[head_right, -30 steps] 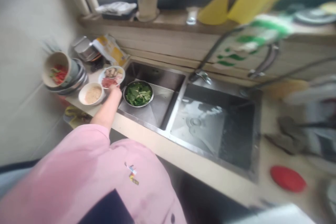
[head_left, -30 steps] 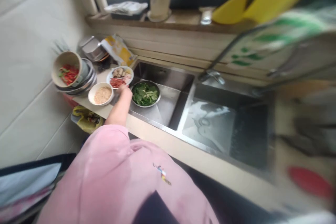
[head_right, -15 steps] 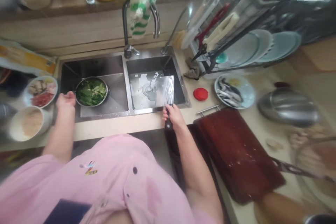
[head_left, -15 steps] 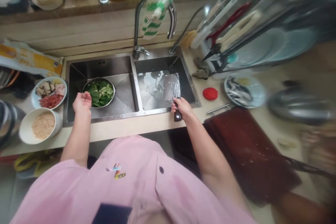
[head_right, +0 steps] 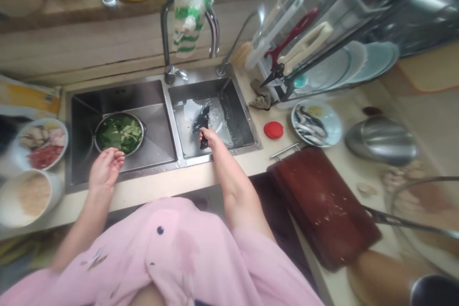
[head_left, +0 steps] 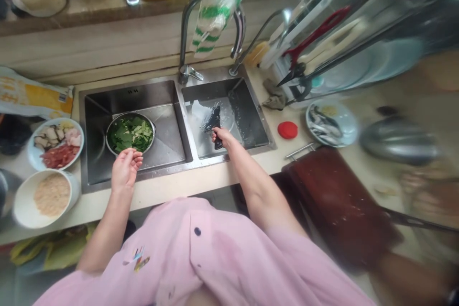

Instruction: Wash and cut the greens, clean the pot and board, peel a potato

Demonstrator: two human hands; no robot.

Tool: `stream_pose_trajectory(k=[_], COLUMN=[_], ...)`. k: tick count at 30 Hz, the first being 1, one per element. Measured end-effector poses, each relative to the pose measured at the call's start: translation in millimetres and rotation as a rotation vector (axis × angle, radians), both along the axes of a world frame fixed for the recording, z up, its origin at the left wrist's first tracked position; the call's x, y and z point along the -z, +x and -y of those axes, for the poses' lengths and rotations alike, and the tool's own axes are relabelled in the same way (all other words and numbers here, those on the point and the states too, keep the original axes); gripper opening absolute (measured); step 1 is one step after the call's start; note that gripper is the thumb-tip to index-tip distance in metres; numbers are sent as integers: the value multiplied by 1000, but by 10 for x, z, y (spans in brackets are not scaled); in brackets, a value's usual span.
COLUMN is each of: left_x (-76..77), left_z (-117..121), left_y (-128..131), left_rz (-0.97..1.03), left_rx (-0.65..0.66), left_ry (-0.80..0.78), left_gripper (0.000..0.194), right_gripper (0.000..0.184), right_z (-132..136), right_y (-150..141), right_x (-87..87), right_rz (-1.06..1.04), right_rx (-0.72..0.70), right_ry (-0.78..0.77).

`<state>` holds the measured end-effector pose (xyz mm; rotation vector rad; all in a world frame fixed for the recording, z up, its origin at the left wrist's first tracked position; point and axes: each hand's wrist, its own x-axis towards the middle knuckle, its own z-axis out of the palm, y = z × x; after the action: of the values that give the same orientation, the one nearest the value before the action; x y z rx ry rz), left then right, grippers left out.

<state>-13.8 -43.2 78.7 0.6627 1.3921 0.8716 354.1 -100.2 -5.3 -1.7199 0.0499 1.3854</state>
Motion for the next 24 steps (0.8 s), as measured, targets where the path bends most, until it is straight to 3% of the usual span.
stream_pose_trajectory(k=[3, 6, 9, 11, 13, 16, 19, 22, 24], left_x=[33, 41, 88, 181, 331, 613, 830, 845, 736], left_z=[29, 58, 38, -15, -80, -175, -269, -306, -230], left_y=[183, 592, 1232, 1727, 2204, 2765, 3061, 3194, 3305], left_rz=[-33, -61, -144, -267, -453, -832, -977, -1108, -1143], left_rx=[187, 558, 988, 1243, 1466, 1626, 1729, 1839, 1767], left_ry=[50, 160, 356, 486, 633, 845, 870, 845, 956], left_gripper=[20, 15, 9, 10, 15, 13, 8, 15, 8], right_gripper=[25, 21, 16, 28, 38, 41, 43, 43, 42], right_z=[15, 284, 774, 1157, 1537, 2078, 2657, 3308, 3746], right_y=[-4, 67, 123, 95, 18, -104, -184, -270, -348], right_x=[-190, -573, -1007, -1229, -1360, -1419, -1413, -1374, -1317], right_rz=[36, 140, 527, 819, 1052, 1273, 1353, 1430, 1471], right_rx=[-35, -88, -279, -370, -362, -285, -170, -36, 58], right_ry=[-62, -65, -61, -71, -84, -140, -234, -373, -466])
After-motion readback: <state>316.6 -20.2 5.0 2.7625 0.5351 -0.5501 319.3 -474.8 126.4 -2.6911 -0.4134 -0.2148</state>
